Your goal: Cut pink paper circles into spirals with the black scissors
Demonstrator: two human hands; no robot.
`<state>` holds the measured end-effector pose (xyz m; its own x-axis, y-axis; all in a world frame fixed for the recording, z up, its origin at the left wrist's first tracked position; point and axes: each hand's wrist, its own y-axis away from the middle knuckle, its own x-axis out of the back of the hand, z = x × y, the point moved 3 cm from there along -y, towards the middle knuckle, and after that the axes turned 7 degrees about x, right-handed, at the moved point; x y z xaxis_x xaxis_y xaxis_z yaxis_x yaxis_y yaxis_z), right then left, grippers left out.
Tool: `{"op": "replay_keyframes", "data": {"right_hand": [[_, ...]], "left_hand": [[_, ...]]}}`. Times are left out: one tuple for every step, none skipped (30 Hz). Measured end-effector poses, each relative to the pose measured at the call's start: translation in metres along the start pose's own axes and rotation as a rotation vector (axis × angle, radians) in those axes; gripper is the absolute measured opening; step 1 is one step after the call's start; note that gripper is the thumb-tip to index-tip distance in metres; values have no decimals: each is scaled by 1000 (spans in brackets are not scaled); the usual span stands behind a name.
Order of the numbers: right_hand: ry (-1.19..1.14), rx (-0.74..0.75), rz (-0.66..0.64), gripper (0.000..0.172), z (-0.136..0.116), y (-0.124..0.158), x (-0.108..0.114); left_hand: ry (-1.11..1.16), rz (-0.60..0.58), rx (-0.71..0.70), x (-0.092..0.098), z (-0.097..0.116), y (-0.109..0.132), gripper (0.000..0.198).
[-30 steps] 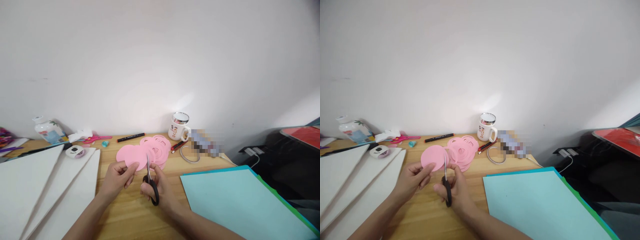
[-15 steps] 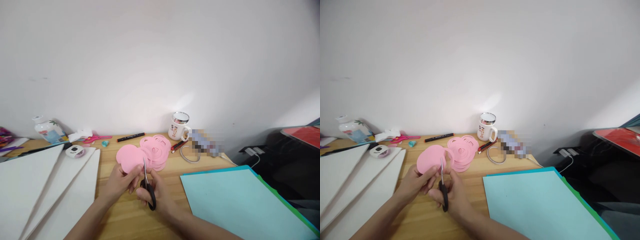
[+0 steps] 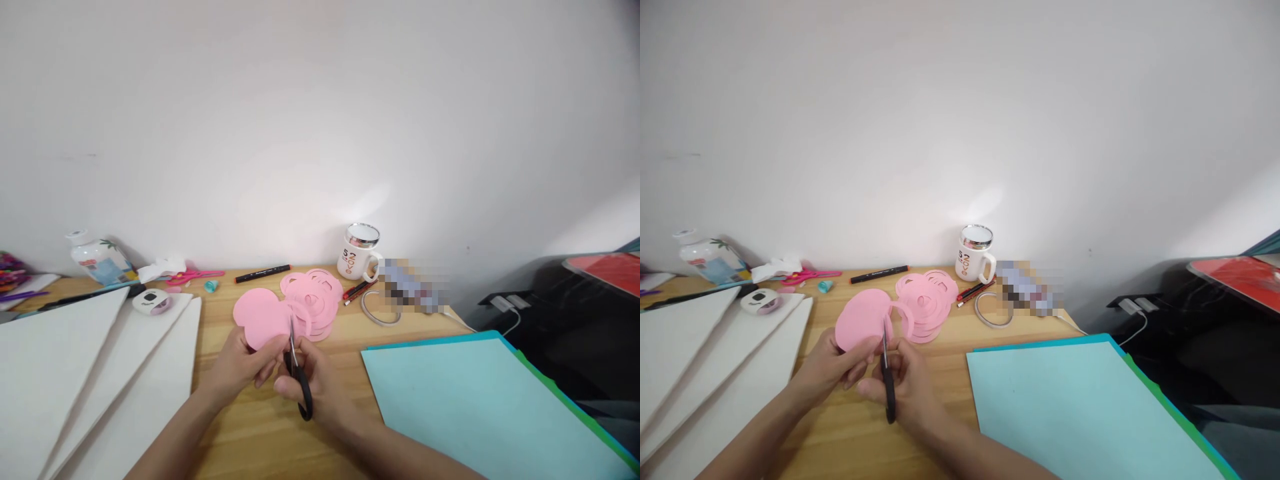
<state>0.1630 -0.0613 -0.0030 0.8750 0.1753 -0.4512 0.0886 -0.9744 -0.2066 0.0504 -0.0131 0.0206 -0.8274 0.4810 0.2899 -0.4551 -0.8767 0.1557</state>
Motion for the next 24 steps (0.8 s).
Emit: {"op": "replay_keyframes", "data": {"right_hand": [[10,-4,4,45,0,0,0],[21,-8,6,45,0,0,0],[32,-16,10,44,0,0,0],[42,-26,14,44,0,0,1],[51,-38,19,44,1,0,1],[61,-50,25,44,2,0,1],[71,-61,29,43,3,0,2],[80,-64,35,42,4,0,2],[90,-64,38,41,4,1,2],[98,-61,40,39,4,1,2],[103,-60,40,38,4,1,2],[107,-59,40,36,4,2,2],[109,-61,42,36,4,2,2],[111,-65,43,35,4,2,2],[112,-67,43,35,4,3,2],[115,-67,42,35,4,3,2],[119,-68,43,35,4,3,2],[123,-66,43,35,4,3,2],[125,-67,41,36,5,3,2],[127,-67,41,36,6,3,3],[124,-65,41,37,6,3,3],[117,-62,39,38,6,3,3],[106,-54,36,40,6,3,4],[94,-44,32,42,5,3,3]], "left_hand": [[7,2,-2,0,1,0,47],[19,4,-5,0,1,0,46],[34,6,-7,0,1,0,45],[51,7,-10,0,2,0,45],[66,6,-12,0,2,0,44],[79,6,-14,0,3,0,44],[89,7,-15,0,3,0,44],[97,7,-15,1,4,0,44],[104,8,-14,1,4,0,43],[108,6,-13,1,4,0,43],[112,5,-12,2,4,0,43],[114,4,-11,2,3,0,44],[114,2,-10,2,3,0,45],[113,1,-9,2,3,0,46],[110,2,-8,3,3,0,47],[107,6,-8,2,4,0,48],[104,12,-9,2,5,0,49],[100,22,-10,2,6,0,50],[96,32,-10,1,7,0,50],[94,40,-6,1,7,0,50],[96,45,-1,0,7,0,50],[100,48,7,-1,7,-1,49],[104,49,17,-2,6,-1,48],[109,49,25,-2,4,-1,46]]}}
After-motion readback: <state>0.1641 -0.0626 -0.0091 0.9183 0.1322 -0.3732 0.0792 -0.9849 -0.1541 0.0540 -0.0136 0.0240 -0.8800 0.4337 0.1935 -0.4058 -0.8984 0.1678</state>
